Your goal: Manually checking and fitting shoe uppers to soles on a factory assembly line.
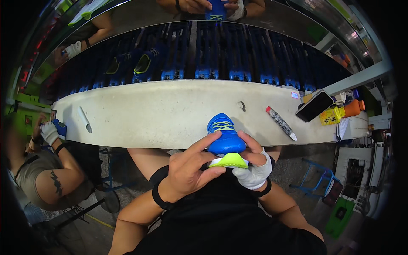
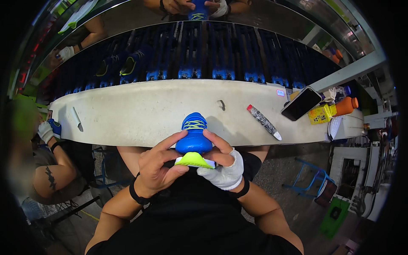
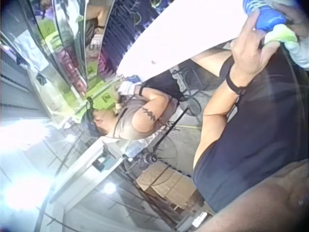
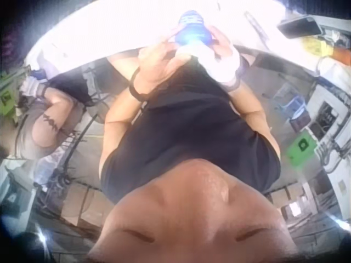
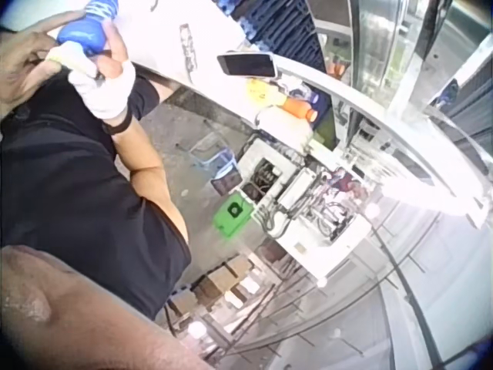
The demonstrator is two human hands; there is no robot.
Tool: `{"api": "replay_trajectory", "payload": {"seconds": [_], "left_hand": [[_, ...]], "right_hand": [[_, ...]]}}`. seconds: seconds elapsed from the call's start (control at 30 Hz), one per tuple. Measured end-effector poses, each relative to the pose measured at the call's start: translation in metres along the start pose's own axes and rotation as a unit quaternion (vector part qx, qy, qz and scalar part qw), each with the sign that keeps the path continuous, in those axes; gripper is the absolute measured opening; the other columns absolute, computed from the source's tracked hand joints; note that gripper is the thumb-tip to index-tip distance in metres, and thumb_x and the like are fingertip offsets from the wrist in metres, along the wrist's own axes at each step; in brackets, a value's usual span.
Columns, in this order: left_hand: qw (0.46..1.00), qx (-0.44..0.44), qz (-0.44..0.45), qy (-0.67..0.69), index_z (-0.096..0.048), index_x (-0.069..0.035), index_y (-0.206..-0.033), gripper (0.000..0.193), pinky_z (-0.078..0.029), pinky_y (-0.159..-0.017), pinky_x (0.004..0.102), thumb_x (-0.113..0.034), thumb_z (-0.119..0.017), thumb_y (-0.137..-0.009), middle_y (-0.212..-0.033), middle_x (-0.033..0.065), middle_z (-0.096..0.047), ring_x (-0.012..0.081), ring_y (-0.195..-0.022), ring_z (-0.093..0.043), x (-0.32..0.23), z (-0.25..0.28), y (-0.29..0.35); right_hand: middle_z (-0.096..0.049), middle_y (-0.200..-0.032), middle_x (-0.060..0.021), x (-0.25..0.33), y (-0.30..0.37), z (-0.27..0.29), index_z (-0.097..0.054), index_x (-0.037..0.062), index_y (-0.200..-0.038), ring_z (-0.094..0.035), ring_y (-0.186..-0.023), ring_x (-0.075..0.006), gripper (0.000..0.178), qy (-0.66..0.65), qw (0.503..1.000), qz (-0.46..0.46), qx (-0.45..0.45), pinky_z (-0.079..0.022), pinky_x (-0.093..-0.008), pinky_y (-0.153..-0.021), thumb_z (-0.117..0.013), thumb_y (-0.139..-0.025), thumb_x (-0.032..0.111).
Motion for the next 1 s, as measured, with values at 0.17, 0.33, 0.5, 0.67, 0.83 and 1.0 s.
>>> {"api": "replay_trajectory", "payload": {"seconds": [0.17, 0.33, 0.5, 0.67, 0.83, 1.0], "left_hand": [[0.996, 0.062, 0.011, -0.058, -0.066, 0.0, -0.103, 0.043, -0.068, -0.079, 0.0379, -0.035, -0.09, -0.096, -0.133, 0.0318, -0.077, 0.0385, -0.101, -0.084, 0.003, 0.003, -0.001], [0.997, 0.056, 0.021, -0.049, -0.064, -0.001, -0.099, 0.042, -0.067, -0.076, 0.0361, -0.034, -0.09, -0.097, -0.13, 0.0304, -0.078, 0.0362, -0.097, -0.085, -0.002, 0.002, -0.004], [0.997, 0.06, 0.017, -0.039, -0.059, -0.001, -0.097, 0.041, -0.068, -0.077, 0.0357, -0.029, -0.089, -0.099, -0.129, 0.032, -0.078, 0.0346, -0.096, -0.085, 0.005, -0.002, -0.001], [1.0, -0.016, 0.005, 0.021, -0.058, -0.003, -0.092, 0.041, -0.067, -0.07, 0.0327, -0.021, -0.095, -0.092, -0.126, 0.0273, -0.08, 0.0319, -0.091, -0.085, 0.017, -0.005, 0.01], [0.999, 0.037, 0.017, -0.037, -0.057, -0.004, -0.092, 0.042, -0.068, -0.076, 0.0346, -0.02, -0.095, -0.091, -0.126, 0.0276, -0.08, 0.0334, -0.098, -0.085, 0.009, 0.016, -0.001], [0.971, 0.147, -0.064, -0.177, -0.066, -0.003, -0.105, 0.04, -0.065, -0.073, 0.0332, -0.018, -0.098, -0.084, -0.122, 0.0232, -0.082, 0.0296, -0.092, -0.084, 0.004, 0.043, -0.008]], "right_hand": [[-0.066, -0.154, -0.0269, -0.003, -0.003, 0.006, -0.077, 0.0008, -0.094, -0.08, -0.102, -0.0336, 0.033, 0.06, 0.998, -0.006, 0.019, -0.064, -0.04, -0.089, -0.092, -0.095, 0.031], [-0.07, -0.148, -0.0266, -0.008, -0.003, 0.006, -0.067, 0.0036, -0.104, -0.08, -0.115, -0.0384, 0.037, 0.046, 0.998, 0.02, 0.025, -0.066, -0.0421, -0.093, -0.096, -0.09, 0.022], [-0.074, -0.142, -0.0257, -0.008, -0.005, 0.008, -0.059, 0.0066, -0.103, -0.08, -0.119, -0.039, 0.044, 0.053, 0.998, 0.017, 0.037, -0.068, -0.0431, -0.092, -0.098, -0.087, 0.018], [-0.075, -0.14, -0.0246, -0.015, -0.009, 0.002, -0.057, 0.0072, -0.096, -0.081, -0.116, -0.0382, 0.044, 0.006, 1.0, -0.015, 0.026, -0.069, -0.041, -0.084, -0.099, -0.087, 0.018], [-0.079, -0.132, -0.0216, -0.021, -0.015, -0.015, -0.048, 0.0082, -0.078, -0.083, -0.095, -0.0345, 0.056, 0.028, 0.999, 0.015, 0.007, -0.067, -0.0389, -0.074, -0.102, -0.082, 0.023], [-0.08, -0.131, -0.018, -0.016, -0.017, -0.02, -0.045, 0.0098, -0.074, -0.08, -0.082, -0.0334, 0.062, 0.078, 0.995, 0.061, 0.001, -0.063, -0.0375, -0.066, -0.101, -0.081, 0.034]]}}
Point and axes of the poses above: each hand's wrist, its own y-axis away from the middle knuckle, its own z-axis out of the back of the hand, x = y × z, the point moved 3 cm from there along -y, towards the middle knuckle
